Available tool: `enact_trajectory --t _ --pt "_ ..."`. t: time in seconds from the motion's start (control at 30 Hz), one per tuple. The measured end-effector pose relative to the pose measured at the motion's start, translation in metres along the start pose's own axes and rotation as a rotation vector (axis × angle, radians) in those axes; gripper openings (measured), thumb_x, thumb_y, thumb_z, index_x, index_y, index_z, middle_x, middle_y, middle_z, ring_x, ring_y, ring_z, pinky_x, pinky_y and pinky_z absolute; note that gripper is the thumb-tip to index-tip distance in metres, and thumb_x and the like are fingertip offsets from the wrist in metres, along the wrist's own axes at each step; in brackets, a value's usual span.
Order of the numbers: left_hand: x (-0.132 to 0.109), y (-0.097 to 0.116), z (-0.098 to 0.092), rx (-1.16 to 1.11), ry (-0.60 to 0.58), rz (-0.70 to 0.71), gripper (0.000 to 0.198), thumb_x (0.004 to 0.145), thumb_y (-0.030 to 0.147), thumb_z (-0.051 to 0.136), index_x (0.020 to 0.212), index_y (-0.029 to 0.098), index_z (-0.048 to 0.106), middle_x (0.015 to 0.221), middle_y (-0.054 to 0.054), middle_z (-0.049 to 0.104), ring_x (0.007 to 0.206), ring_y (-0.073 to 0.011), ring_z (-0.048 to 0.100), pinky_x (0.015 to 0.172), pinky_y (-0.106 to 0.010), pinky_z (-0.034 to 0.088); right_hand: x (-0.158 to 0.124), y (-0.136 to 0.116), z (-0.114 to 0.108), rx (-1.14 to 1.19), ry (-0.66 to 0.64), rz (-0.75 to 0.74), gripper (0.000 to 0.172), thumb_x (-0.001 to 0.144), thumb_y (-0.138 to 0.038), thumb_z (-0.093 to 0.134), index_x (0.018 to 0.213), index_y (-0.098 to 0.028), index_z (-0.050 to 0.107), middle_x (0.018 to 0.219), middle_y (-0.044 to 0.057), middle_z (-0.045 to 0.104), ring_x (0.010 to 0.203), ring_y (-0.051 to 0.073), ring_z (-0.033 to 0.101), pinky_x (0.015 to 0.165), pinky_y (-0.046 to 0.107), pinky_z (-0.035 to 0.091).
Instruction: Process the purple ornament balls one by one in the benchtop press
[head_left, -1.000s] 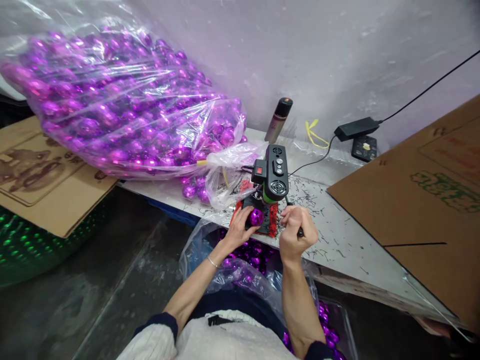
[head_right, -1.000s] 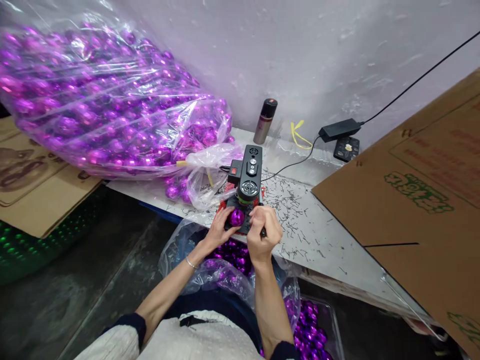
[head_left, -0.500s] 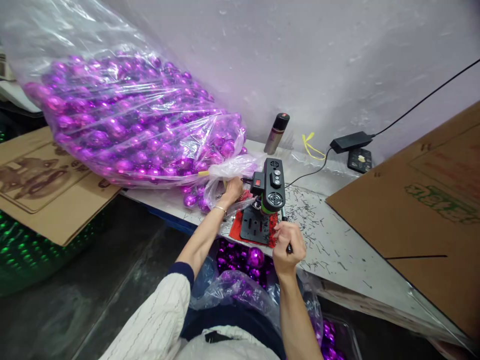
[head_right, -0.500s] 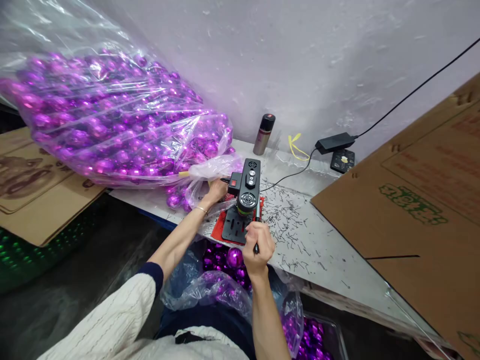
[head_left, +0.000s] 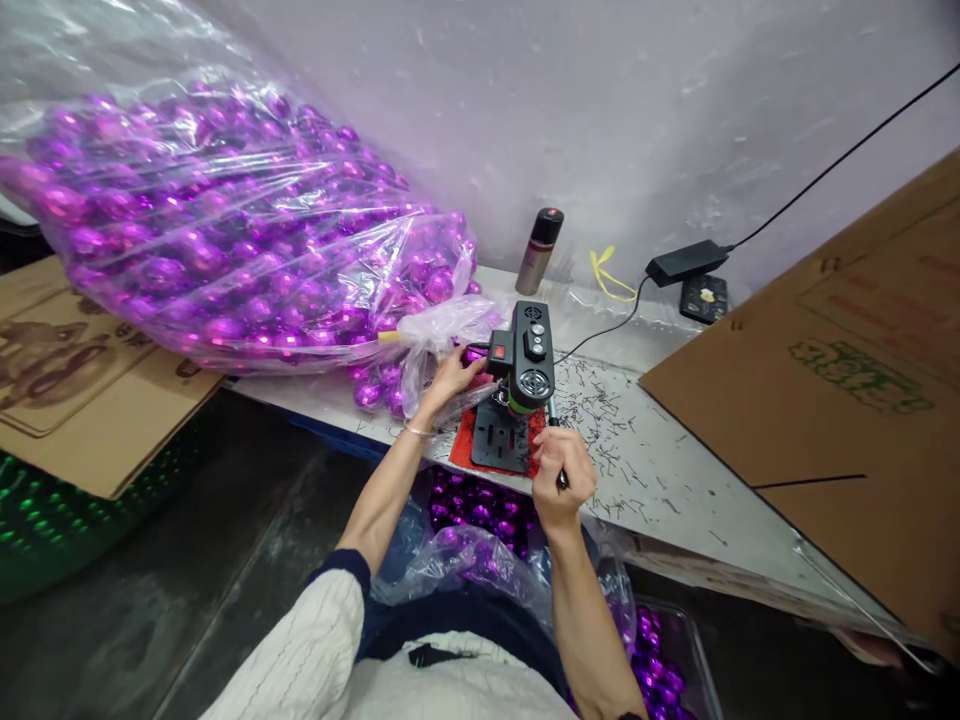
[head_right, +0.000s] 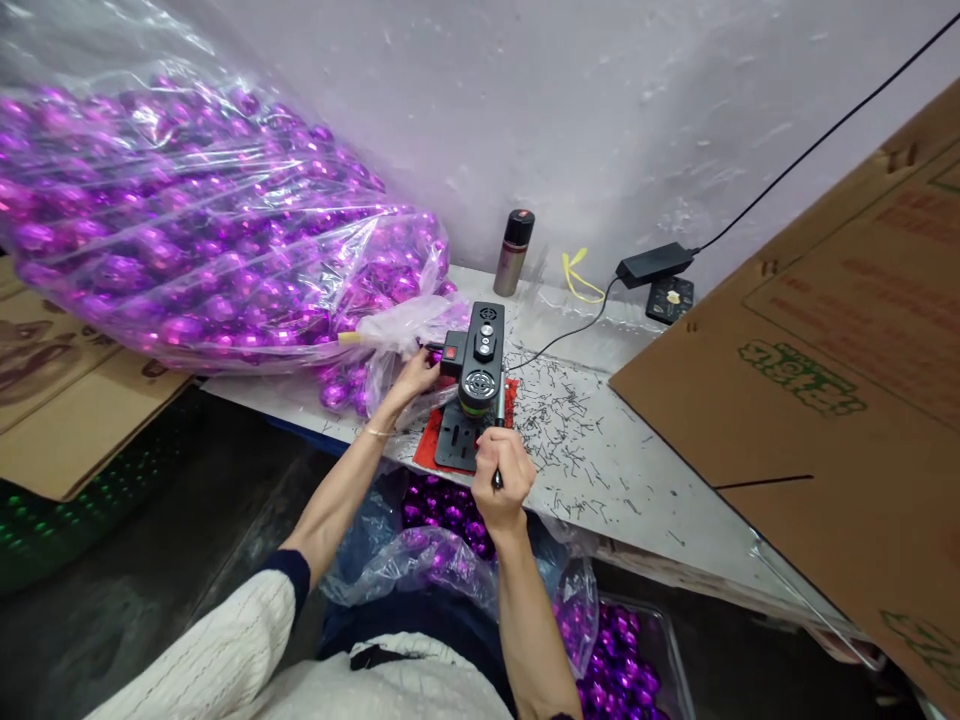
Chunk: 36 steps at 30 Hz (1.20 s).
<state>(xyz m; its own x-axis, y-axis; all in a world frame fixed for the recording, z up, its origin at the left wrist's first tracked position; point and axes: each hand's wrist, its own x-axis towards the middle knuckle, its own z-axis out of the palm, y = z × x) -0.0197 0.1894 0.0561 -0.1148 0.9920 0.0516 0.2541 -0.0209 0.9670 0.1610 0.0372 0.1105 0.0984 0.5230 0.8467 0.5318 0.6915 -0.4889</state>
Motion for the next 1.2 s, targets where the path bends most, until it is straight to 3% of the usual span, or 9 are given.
enact_trajectory --t 0.1,0.2,0.33,0.57,0.67,0.77,1.03,1.2 --pt "-0.044 -0.006 -0.011 -0.357 -0.094 -0.158 0.042 0.092 0.041 0.067 0.126 0.017 0.064 0.119 -0.013 0.074 0.099 -0.0235 0.074 0.088 -0.039 0.061 0.0 0.0 0.0 0.008 0.006 0.01 0.029 0.095 -0.011 0.048 0.069 -0.022 0.054 0.068 0.0 0.063 0.065 0.014 0.062 0.062 0.029 0.046" --pt "-0.081 -0.011 -0.015 -0.652 -0.126 -0.29 0.044 0.087 0.04 0.073 0.125 0.019 0.066 0.117 -0.011 0.076 0.095 -0.0212 0.075 0.083 -0.034 0.062 0.001 0.001 0.0 0.014 0.004 0.019 0.029 0.096 -0.012 0.048 0.07 -0.022 0.054 0.069 0.0 0.062 0.066 0.014 0.061 0.063 0.029 0.046" --pt "-0.111 -0.019 -0.008 -0.692 -0.099 -0.352 0.043 0.085 0.042 0.075 0.122 0.022 0.067 0.114 -0.008 0.077 0.093 -0.0204 0.075 0.076 -0.029 0.062 0.003 0.002 -0.002 0.016 -0.01 0.005 0.028 0.097 -0.012 0.047 0.071 -0.022 0.054 0.068 0.0 0.061 0.065 0.013 0.06 0.062 0.029 0.046" --pt "-0.136 -0.028 0.001 -0.682 -0.148 -0.392 0.059 0.082 0.051 0.077 0.129 0.025 0.054 0.116 -0.007 0.074 0.092 -0.0214 0.078 0.08 -0.035 0.064 0.003 0.003 -0.003 -0.005 -0.029 -0.009 0.027 0.097 -0.014 0.047 0.073 -0.022 0.056 0.07 0.0 0.063 0.066 0.014 0.061 0.063 0.03 0.046" --pt "-0.138 -0.032 0.004 -0.615 -0.1 -0.345 0.067 0.075 0.048 0.084 0.128 0.025 0.05 0.113 -0.006 0.074 0.083 -0.0185 0.076 0.08 -0.035 0.063 0.004 0.002 -0.003 -0.016 -0.027 -0.015 0.028 0.098 -0.015 0.046 0.072 -0.023 0.054 0.069 0.0 0.062 0.065 0.013 0.06 0.062 0.029 0.045" --pt "-0.136 -0.034 0.009 -0.501 -0.077 -0.254 0.067 0.073 0.046 0.086 0.124 0.022 0.05 0.111 -0.007 0.075 0.091 -0.0204 0.075 0.085 -0.035 0.061 0.005 0.002 -0.003 -0.022 -0.031 -0.022 0.028 0.098 -0.014 0.045 0.072 -0.023 0.053 0.068 0.0 0.061 0.065 0.013 0.059 0.062 0.029 0.045" --pt "-0.124 -0.033 0.027 0.095 -0.088 0.132 0.063 0.081 0.047 0.081 0.133 0.018 0.059 0.125 -0.013 0.071 0.114 -0.0306 0.069 0.102 -0.046 0.055 0.004 0.002 -0.003 -0.01 -0.036 -0.041 0.026 0.095 -0.008 0.048 0.074 -0.022 0.053 0.071 -0.001 0.061 0.067 0.012 0.059 0.063 0.026 0.046" --pt "-0.12 -0.033 0.026 0.282 -0.137 0.281 0.061 0.086 0.048 0.077 0.135 0.016 0.058 0.125 -0.016 0.071 0.116 -0.0318 0.069 0.1 -0.046 0.055 0.004 0.002 -0.004 -0.015 -0.044 -0.056 0.025 0.095 -0.008 0.048 0.075 -0.022 0.054 0.07 -0.001 0.061 0.067 0.012 0.06 0.062 0.026 0.046"
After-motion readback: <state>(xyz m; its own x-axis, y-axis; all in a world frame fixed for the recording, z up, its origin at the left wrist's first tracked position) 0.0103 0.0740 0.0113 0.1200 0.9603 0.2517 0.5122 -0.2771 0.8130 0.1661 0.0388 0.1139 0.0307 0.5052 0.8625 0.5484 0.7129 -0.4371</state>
